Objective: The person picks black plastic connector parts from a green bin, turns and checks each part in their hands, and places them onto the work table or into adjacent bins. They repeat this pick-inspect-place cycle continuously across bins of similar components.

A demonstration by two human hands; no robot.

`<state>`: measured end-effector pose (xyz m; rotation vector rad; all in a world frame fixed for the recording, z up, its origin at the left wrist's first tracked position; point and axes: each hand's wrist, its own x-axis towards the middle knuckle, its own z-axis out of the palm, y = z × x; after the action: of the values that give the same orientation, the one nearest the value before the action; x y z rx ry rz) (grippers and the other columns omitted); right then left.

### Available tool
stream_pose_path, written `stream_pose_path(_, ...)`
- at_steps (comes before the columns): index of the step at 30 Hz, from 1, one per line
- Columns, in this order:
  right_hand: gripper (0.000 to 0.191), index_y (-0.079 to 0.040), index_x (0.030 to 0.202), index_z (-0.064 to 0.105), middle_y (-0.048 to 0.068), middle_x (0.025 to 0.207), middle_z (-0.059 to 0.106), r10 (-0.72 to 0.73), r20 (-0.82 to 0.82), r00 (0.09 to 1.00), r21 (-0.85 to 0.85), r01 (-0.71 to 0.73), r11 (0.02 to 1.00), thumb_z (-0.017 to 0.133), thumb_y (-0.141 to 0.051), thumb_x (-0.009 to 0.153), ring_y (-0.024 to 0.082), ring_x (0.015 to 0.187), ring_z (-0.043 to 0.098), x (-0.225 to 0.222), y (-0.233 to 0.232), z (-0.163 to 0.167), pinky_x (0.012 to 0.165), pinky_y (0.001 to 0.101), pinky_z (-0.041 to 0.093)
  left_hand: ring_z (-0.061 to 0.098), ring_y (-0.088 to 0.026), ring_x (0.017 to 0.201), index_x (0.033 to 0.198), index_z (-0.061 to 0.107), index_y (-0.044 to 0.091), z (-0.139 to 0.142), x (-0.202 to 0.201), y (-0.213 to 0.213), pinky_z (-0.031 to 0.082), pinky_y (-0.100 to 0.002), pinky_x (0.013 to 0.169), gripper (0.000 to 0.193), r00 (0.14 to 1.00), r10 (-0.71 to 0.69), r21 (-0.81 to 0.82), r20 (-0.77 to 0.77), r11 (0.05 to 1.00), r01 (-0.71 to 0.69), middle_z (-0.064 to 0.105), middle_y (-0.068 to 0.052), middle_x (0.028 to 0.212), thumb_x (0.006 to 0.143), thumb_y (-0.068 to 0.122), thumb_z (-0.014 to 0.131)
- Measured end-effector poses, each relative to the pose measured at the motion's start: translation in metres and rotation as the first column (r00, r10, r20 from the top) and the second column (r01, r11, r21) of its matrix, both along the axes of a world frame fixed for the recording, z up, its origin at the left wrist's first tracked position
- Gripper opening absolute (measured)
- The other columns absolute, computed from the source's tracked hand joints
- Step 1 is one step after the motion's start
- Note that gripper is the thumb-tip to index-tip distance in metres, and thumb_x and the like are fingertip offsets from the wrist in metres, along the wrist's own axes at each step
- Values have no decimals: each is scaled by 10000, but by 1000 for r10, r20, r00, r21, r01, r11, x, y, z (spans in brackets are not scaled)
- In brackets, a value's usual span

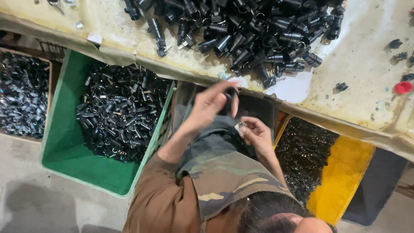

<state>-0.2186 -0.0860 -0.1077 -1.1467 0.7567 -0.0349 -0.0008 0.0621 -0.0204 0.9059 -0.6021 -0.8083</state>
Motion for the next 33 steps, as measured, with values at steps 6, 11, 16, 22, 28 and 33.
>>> stream_pose_path(6, 206, -26, 1066, 656, 37, 989, 717, -222, 403, 888, 26, 231, 973, 803, -90, 935, 48, 726, 624, 8, -12, 16, 605, 163, 480, 670, -281, 901, 1506, 551, 114, -20, -35, 5, 532, -358, 817, 586, 776, -167, 315, 608, 948, -43, 660, -162, 1003, 962, 183, 758)
stream_pose_path(11, 221, -15, 1080, 703, 5, 904, 727, 124, 116, 985, -313, -83, 946, 777, -121, 901, 55, 777, 665, 31, -20, 41, 692, 209, 554, 680, -338, 967, 1558, 435, 87, -22, -39, 12, 546, -396, 826, 644, 763, -114, 262, 637, 962, -75, 654, -175, 1086, 978, 125, 713)
stream_pose_path(16, 161, 1, 1048, 739, 33, 869, 735, 296, 7, 955, -540, -245, 805, 743, -64, 900, 53, 742, 649, 32, -17, 58, 658, 203, 526, 649, -378, 877, 1554, 450, 61, -21, -45, 19, 518, -421, 745, 668, 724, -230, 435, 650, 894, -106, 624, -187, 979, 957, 149, 737)
stream_pose_path(22, 127, -11, 1017, 763, 54, 855, 750, 437, 71, 897, -538, -334, 774, 759, -53, 897, 70, 697, 656, 27, -18, 40, 599, 212, 496, 704, -330, 909, 1530, 451, 59, -34, -49, 28, 545, -385, 777, 636, 770, -285, 392, 572, 919, 49, 673, -171, 1054, 959, 156, 714)
stream_pose_path(28, 127, 0, 1063, 745, 77, 930, 751, 292, 137, 947, -689, -120, 714, 737, -55, 949, 124, 815, 700, 7, -10, 8, 708, 251, 542, 728, -281, 1034, 1272, 660, 55, -45, -52, 43, 572, -336, 851, 376, 814, 15, 427, 581, 846, -320, 726, -167, 1174, 914, 119, 757)
stream_pose_path(33, 85, 21, 1023, 704, 78, 928, 710, -382, 336, 861, -828, 463, 315, 632, -23, 1024, 167, 789, 655, -47, -53, -55, 728, 305, 550, 574, -334, 1106, 1168, 685, 55, -27, 3, 100, 445, -458, 987, 321, 328, 257, 324, 909, 57, -944, 644, -141, 1166, 881, 144, 797)
